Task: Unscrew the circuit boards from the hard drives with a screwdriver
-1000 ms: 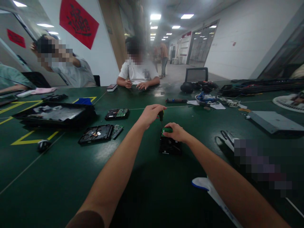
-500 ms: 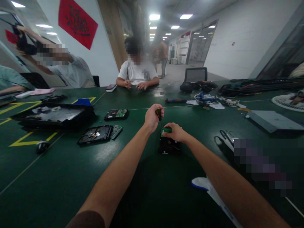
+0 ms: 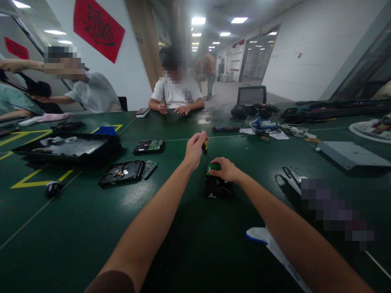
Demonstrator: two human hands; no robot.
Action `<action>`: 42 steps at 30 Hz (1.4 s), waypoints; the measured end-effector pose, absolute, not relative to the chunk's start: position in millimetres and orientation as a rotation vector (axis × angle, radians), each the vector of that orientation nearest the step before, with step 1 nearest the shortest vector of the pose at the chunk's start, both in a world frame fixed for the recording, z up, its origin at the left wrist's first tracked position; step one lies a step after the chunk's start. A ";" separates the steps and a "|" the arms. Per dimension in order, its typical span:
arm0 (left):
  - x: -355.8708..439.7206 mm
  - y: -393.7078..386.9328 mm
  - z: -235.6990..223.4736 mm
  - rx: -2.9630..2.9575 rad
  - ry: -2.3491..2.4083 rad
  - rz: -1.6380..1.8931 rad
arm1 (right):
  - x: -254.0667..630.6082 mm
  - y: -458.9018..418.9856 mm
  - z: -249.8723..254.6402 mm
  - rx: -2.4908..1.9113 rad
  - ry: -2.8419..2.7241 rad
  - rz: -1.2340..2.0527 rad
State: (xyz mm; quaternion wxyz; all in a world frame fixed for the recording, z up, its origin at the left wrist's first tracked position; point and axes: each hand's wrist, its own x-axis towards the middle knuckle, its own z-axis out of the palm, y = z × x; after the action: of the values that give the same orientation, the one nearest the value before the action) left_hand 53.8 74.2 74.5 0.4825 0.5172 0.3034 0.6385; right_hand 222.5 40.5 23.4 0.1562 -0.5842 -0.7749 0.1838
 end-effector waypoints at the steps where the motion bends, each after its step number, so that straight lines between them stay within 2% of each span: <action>1: 52.3 75.0 75.1 1.298 0.770 1.558 | 222.6 40.7 23.2 -1.672 -2.218 0.528; 5: 47.7 74.9 79.3 1.374 0.768 1.482 | 223.3 41.2 23.1 -1.666 -2.226 0.526; 10: 48.6 68.6 84.5 1.183 0.662 1.361 | 223.6 40.8 23.3 -1.667 -2.238 0.517; 18: 55.8 70.1 82.9 1.028 0.674 1.415 | 222.5 40.4 22.5 -1.659 -2.240 0.506; 34: 39.4 71.9 87.2 1.386 0.720 1.358 | 222.2 40.0 25.0 -1.675 -2.220 0.532; 42: 42.3 65.6 90.3 1.216 0.619 1.239 | 222.1 38.4 26.3 -1.665 -2.224 0.508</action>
State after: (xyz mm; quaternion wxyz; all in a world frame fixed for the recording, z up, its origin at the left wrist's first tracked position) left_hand 42.3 65.6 90.3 0.6047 0.5255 0.2676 0.5353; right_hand 222.1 38.4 26.3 0.1579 -0.5820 -0.7777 0.1776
